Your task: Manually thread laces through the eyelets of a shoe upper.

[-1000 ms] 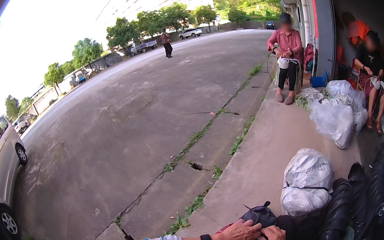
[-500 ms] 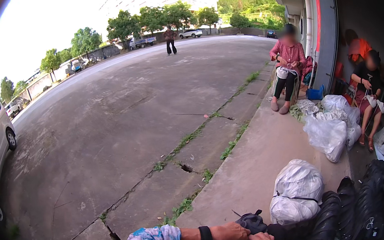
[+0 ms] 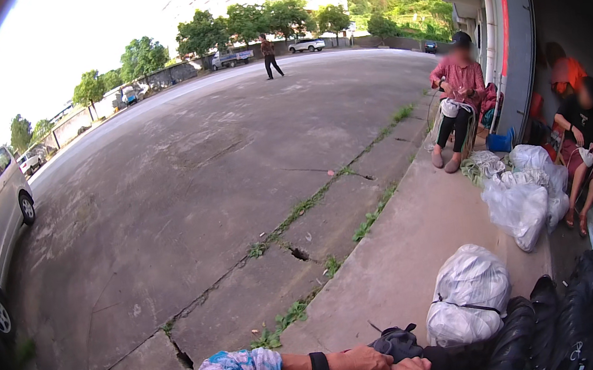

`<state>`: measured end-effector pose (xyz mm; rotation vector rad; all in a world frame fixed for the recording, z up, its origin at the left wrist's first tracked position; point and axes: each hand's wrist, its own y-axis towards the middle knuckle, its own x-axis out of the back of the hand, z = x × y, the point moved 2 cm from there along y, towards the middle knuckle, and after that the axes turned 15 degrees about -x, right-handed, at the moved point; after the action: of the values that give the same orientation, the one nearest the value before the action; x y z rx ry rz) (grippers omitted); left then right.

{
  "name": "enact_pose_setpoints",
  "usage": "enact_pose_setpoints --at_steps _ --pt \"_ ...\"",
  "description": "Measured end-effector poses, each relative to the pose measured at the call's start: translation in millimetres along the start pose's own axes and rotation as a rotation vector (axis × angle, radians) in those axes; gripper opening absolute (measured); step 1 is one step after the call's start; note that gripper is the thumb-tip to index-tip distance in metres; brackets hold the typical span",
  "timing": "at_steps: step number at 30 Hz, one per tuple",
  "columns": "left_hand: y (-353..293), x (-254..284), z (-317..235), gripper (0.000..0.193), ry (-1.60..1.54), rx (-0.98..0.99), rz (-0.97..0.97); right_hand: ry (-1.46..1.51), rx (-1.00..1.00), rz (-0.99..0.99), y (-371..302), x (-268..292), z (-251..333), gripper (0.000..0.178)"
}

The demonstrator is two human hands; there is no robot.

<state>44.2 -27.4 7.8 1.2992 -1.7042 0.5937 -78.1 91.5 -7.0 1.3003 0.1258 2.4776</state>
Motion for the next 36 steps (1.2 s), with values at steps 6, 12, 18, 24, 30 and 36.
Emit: enact_pose_setpoints --at_steps 6,12,18,24,30,36 --pt "-12 -2 -13 0.020 -0.111 0.045 -0.118 0.023 0.050 0.048 3 -4 1 0.013" --pt "-20 -11 -12 0.014 -0.068 0.047 -0.231 -0.029 0.082 0.056 7 -4 8 0.014" --pt "-25 -25 -7 0.026 -0.087 0.019 -0.347 -0.056 0.067 0.113 9 -4 9 0.013" --pt "-28 -31 -8 0.026 0.011 -0.003 -0.399 -0.103 0.059 0.220 9 -8 5 0.011" --pt "-28 -35 -5 0.025 0.020 -0.010 -0.401 -0.168 0.064 0.194 9 -13 1 0.012" --pt "-25 -34 -7 0.025 0.060 -0.031 -0.426 -0.066 -0.048 0.290 11 -15 -7 0.017"
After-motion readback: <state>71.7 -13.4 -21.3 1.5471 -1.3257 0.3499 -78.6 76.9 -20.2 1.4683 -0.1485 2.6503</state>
